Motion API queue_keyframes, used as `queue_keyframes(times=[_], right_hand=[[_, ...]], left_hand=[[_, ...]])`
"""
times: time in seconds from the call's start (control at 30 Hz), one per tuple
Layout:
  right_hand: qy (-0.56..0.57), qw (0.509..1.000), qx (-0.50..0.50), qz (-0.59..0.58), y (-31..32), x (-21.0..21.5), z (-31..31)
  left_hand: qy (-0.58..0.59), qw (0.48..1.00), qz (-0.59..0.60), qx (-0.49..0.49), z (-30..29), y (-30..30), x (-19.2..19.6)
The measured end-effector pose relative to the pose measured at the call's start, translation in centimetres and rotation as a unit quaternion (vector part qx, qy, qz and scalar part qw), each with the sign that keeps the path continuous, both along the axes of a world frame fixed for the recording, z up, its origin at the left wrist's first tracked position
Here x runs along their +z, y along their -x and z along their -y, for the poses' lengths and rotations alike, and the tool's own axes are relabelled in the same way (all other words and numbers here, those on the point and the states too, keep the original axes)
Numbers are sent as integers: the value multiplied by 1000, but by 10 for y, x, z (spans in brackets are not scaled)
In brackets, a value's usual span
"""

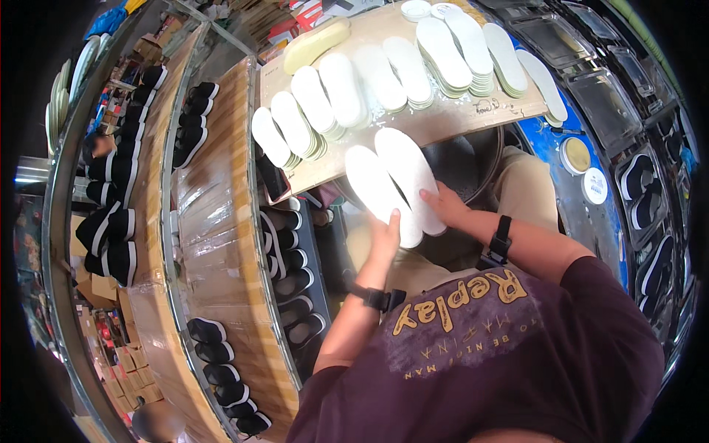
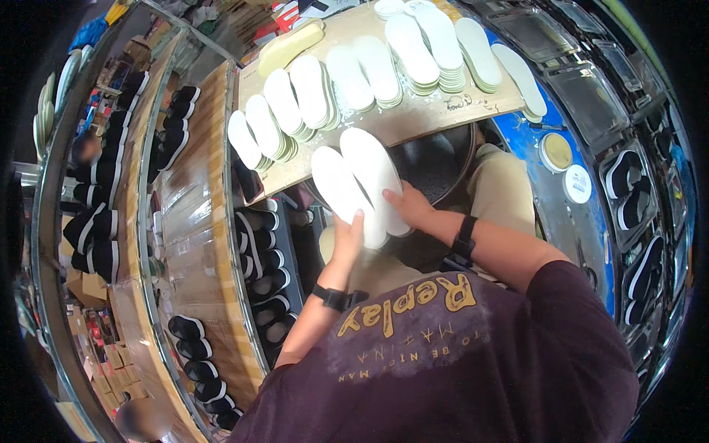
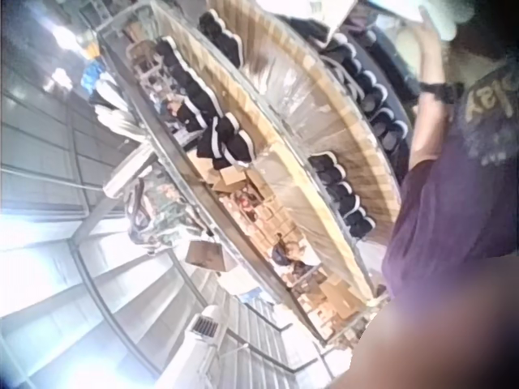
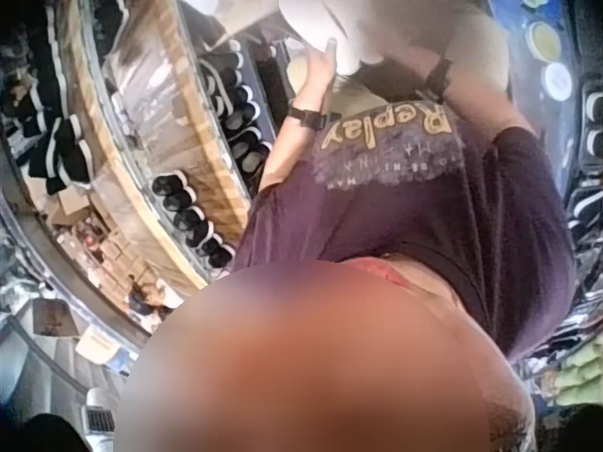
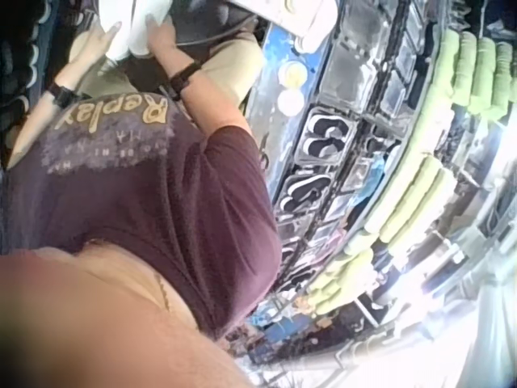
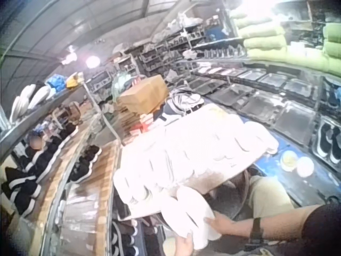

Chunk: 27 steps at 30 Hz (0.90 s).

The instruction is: The person trims the edges of shoes using shears, applies a substance to the soles with a brush, and inserts insoles into the shoes by hand. They then place the finished shoes onto a moving conveyor belt and retrieve more insoles from an overhead rack.

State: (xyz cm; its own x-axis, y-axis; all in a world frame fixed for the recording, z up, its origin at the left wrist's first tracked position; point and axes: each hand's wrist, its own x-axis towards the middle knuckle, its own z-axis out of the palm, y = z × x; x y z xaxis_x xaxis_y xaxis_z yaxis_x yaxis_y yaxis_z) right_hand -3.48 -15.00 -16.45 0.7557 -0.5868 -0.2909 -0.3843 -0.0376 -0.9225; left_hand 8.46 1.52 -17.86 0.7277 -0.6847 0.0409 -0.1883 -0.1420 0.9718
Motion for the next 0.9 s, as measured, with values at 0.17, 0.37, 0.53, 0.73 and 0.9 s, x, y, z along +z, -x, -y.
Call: queue_keyframes(times=[0.17,0.37,0.53,0.73,0.9], right_hand=[[17,1000,-3,21,20,53,25],[-179,950,-92,240,-61,105,86],[-191,930,-102,296,-117,118,135],[-149,929,-237,241,-155,71,185],[77,948,-245,190,-176,38,189]], left_hand=[[14,997,25,-67,26,7,83],[86,996,-4,-37,105,-75,130],[104,994,-15,9,178,-117,121],[151,976,-158,-17,238,-152,117],[86,987,-124,49,252,-168,69]])
